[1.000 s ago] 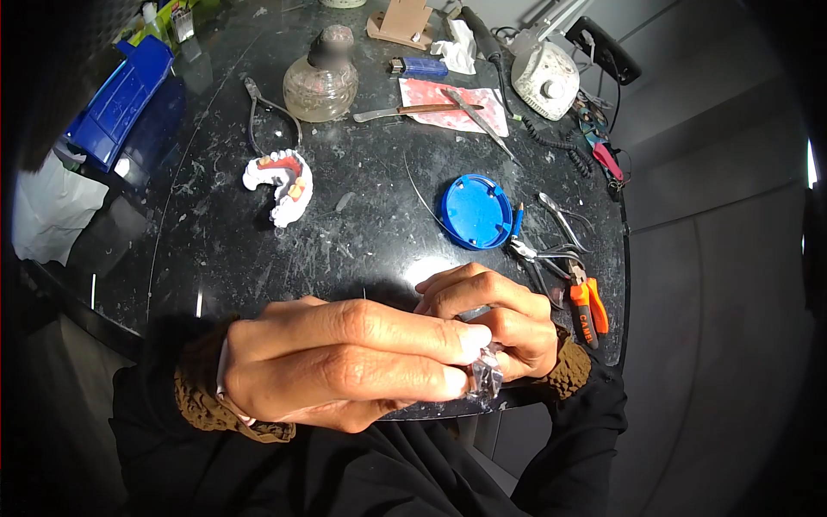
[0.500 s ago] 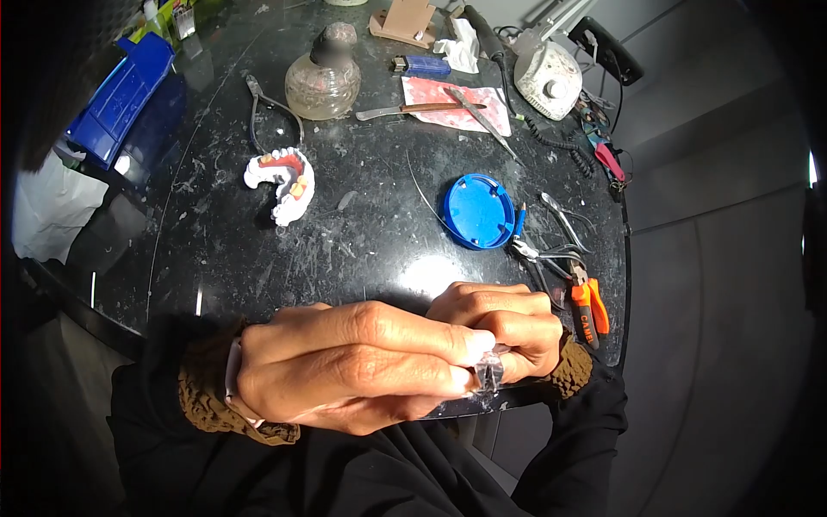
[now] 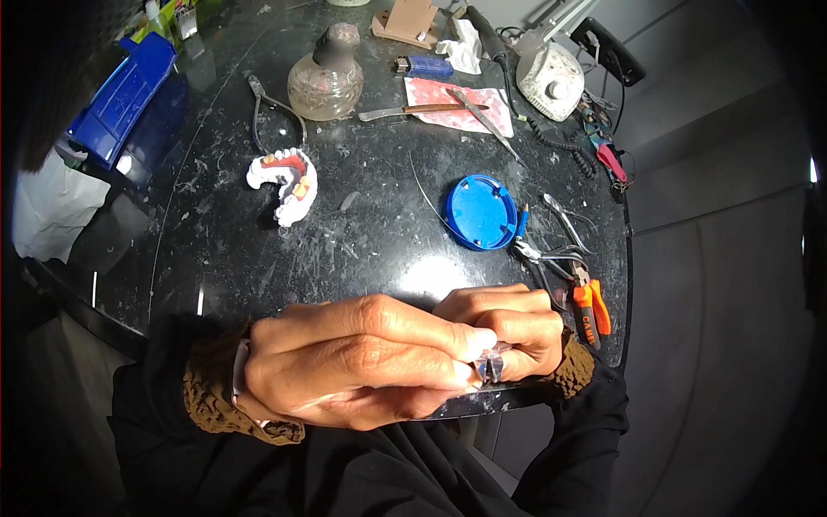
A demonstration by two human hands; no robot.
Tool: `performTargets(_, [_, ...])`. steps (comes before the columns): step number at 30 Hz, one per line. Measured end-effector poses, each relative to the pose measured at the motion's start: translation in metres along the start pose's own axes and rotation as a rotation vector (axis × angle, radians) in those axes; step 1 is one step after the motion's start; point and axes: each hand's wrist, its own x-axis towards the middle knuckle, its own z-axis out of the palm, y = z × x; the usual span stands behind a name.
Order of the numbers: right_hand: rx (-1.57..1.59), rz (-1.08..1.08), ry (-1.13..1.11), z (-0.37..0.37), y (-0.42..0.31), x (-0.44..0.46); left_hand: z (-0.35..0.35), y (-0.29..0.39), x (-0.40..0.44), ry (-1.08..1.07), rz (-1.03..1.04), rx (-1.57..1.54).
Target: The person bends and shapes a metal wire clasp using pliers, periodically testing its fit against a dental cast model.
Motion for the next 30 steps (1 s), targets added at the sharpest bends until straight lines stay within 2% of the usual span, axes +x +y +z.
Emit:
performTargets(3, [-0.167,-0.127,0.041,-0.004,0.004,0.006,-0.003,-0.002,0.003,-0.009,0.014,0.018])
performTargets(14, [-0.189,-0.037,0.138,0.006,-0.001,0.001,-0.006,0.005,-0.001,-0.045,-0.009,0.198])
performTargets(23, [-0.173,-0.006,0.109,0.003,-0.002,0.0,0.001,0.001,-0.003,0.015,0.045,0.182])
performTargets(26, [-0.208,-0.006,0.102,-0.001,-0.003,0.003,0.003,0.003,-0.004,0.1,-0.053,0.095])
performTargets(28, [-0.269,-0.014,0.093,-0.007,-0.007,0.005,0.0,0.004,-0.003,0.128,-0.036,0.144])
performTargets(30, [-0.421,0.158,0.097,-0.014,-0.02,0.006,-0.001,0.004,0.0,0.161,-0.038,0.168])
